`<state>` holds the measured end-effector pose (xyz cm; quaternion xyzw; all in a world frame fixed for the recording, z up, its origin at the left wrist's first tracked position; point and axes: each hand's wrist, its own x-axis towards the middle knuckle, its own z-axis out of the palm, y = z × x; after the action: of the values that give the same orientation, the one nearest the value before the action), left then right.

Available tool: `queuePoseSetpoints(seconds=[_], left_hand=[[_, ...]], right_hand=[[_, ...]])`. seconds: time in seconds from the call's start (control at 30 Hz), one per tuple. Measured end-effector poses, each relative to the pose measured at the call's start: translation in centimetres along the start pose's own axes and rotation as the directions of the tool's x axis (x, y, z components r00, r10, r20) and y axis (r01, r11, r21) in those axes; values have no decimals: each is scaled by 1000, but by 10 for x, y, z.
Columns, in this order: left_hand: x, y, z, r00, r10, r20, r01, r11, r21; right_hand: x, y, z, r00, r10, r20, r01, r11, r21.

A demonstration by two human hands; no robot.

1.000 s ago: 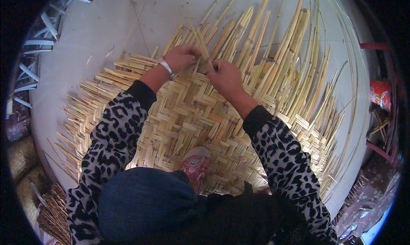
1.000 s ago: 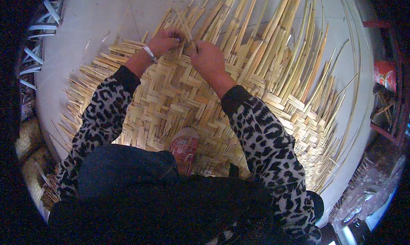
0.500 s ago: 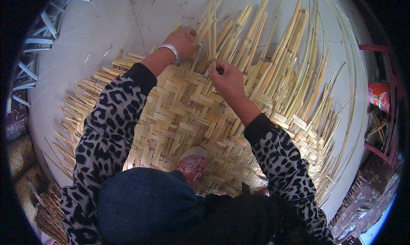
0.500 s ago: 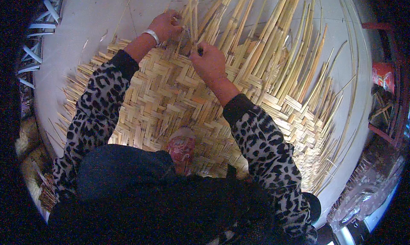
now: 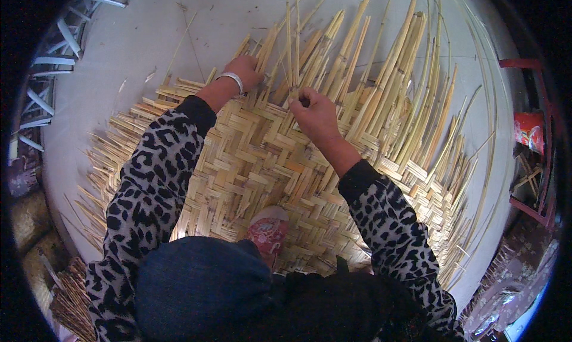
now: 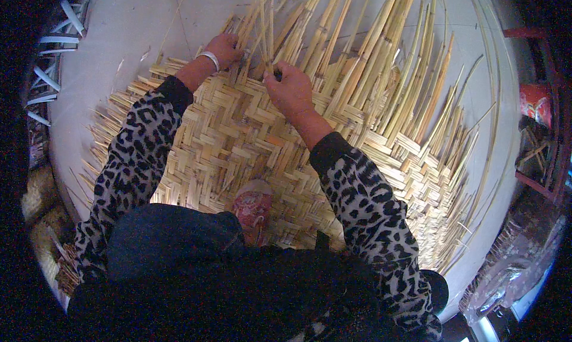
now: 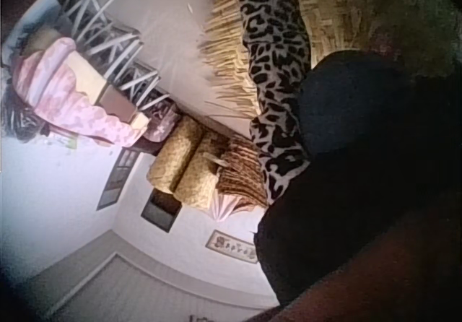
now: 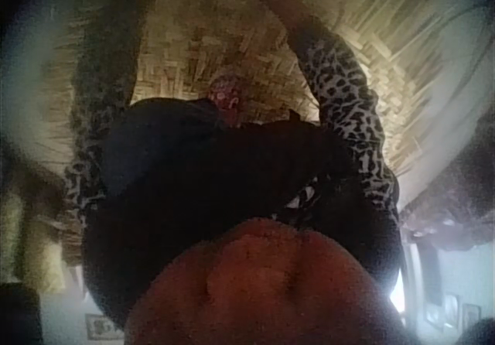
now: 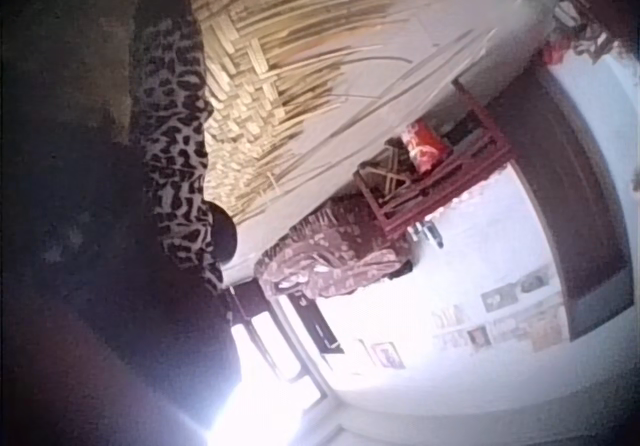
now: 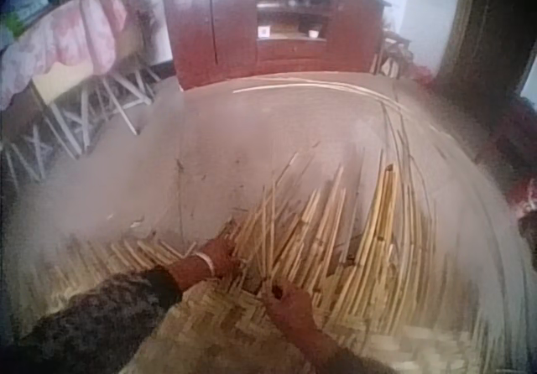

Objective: The person weaves thin bamboo strips into a large circular basket base, interlacing them in a herringbone pattern. They repeatedly thread new strips through the existing weave and press them down to maintain tightness.

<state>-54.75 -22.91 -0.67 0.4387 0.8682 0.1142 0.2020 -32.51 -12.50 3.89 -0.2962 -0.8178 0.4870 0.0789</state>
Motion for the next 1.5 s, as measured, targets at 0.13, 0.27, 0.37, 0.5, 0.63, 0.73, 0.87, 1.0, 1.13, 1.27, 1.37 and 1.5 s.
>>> queuePoseSetpoints(seconds=[0.13, 0.27, 0.37, 0.5, 0.63, 0.73, 0.87, 1.0, 1.13, 1.27, 1.37, 1.5], left_hand=[[-6, 17, -5, 999, -16, 49, 13, 998, 55], [-29, 29, -13, 957, 113, -267, -90, 991, 97], [-37, 39, -14, 976, 83, -199, -90, 996, -27], [-35, 36, -7, 992, 21, -126, -68, 923, -378], [-11, 25, 5, 992, 124, 5, -117, 946, -301], [-3, 20, 9, 974, 22, 228, 106, 840, -533], [-5, 22, 5, 855, -26, 518, 497, 328, -803], [-5, 30, 4, 842, -90, 531, 535, 255, -806], [-10, 28, 2, 860, -56, 507, 503, 261, -824], [-14, 28, 2, 867, 45, 497, 491, 102, -865], [-15, 26, 4, 876, 50, 480, 463, 195, -865], [-16, 17, 12, 887, 98, 451, 439, 128, -890]], right_hand=[[0, 0, -1, 1000, 11, -11, -11, 1000, -11], [2, 2, 2, 1000, 17, -10, -16, 999, 44], [3, 4, 3, 1000, 5, -22, -4, 999, 35], [5, 7, 7, 999, 36, -36, -35, 998, 46], [6, 10, 10, 997, 54, -60, -52, 998, 26], [8, 12, 11, 996, 58, -61, -58, 998, -2], [10, 13, 14, 990, 120, -76, -112, 989, 101], [9, 17, 18, 975, 204, -87, -189, 970, 152], [16, 21, 24, 965, 246, -88, -237, 966, 102], [24, 19, 26, 970, 221, -100, -229, 970, -75], [29, 14, 23, 998, 67, 0, -65, 970, -235], [41, 11, 15, 981, 8, 192, 40, 968, -249]])
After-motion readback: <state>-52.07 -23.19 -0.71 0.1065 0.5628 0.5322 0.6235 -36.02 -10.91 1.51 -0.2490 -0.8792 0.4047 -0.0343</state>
